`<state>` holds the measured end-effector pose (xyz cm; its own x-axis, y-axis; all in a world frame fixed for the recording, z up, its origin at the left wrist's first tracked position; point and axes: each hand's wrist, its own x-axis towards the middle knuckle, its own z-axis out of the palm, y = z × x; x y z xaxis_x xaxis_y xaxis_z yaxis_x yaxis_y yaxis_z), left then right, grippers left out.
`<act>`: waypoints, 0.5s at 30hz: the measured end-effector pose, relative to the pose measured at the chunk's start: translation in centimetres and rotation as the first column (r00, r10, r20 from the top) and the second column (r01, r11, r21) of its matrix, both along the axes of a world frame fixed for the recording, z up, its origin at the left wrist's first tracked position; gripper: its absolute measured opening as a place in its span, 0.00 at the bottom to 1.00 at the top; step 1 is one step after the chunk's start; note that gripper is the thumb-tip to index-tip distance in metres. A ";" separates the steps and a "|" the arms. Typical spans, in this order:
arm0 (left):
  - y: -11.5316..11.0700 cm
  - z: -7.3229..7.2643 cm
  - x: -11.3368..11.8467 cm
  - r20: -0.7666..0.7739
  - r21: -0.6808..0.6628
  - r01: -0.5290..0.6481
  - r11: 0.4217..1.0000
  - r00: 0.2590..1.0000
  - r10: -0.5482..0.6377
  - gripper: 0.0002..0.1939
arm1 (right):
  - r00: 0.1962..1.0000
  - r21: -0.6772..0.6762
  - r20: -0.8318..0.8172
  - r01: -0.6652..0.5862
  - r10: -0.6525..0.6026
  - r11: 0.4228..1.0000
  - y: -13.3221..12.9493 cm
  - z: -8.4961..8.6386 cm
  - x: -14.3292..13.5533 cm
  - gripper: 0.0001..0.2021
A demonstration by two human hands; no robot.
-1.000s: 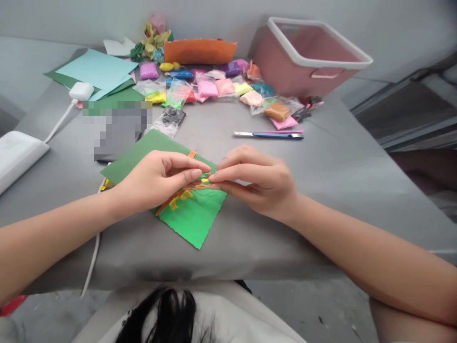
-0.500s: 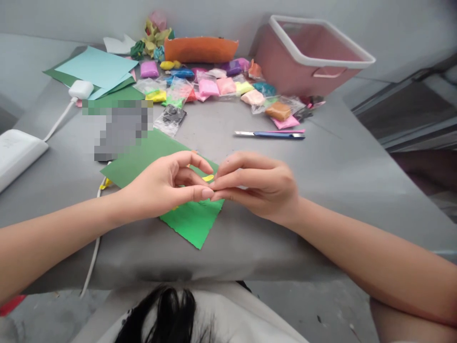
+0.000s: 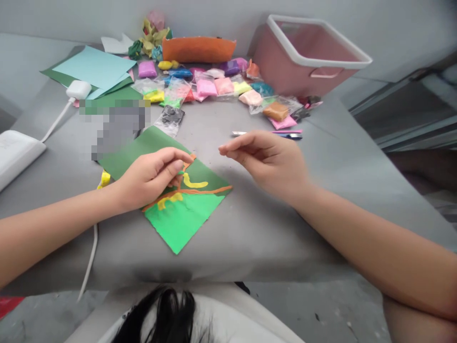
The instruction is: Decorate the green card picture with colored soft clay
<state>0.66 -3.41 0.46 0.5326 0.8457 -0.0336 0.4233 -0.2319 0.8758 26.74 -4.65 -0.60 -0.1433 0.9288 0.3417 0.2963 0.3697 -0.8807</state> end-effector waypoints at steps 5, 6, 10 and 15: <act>2.1 0.8 -1.2 -0.041 0.021 0.034 0.999 0.999 -0.034 0.18 | 0.997 -0.148 0.032 -0.060 0.066 0.987 -0.1 0.8 0.2 0.07; 2.5 1.0 -1.3 -0.059 0.025 0.063 0.998 0.996 -0.061 0.18 | 0.995 -0.136 0.065 -0.061 0.070 0.989 0.0 0.9 0.3 0.07; 2.7 1.1 -1.1 0.008 0.045 0.105 0.993 0.994 -0.106 0.18 | 0.987 -0.017 0.128 -0.092 0.094 0.996 0.2 0.6 0.0 0.07; 2.2 0.0 -0.5 0.072 0.024 0.166 0.986 0.983 -0.167 0.18 | 0.980 -0.070 0.163 -0.108 0.118 0.992 0.0 0.6 -0.3 0.04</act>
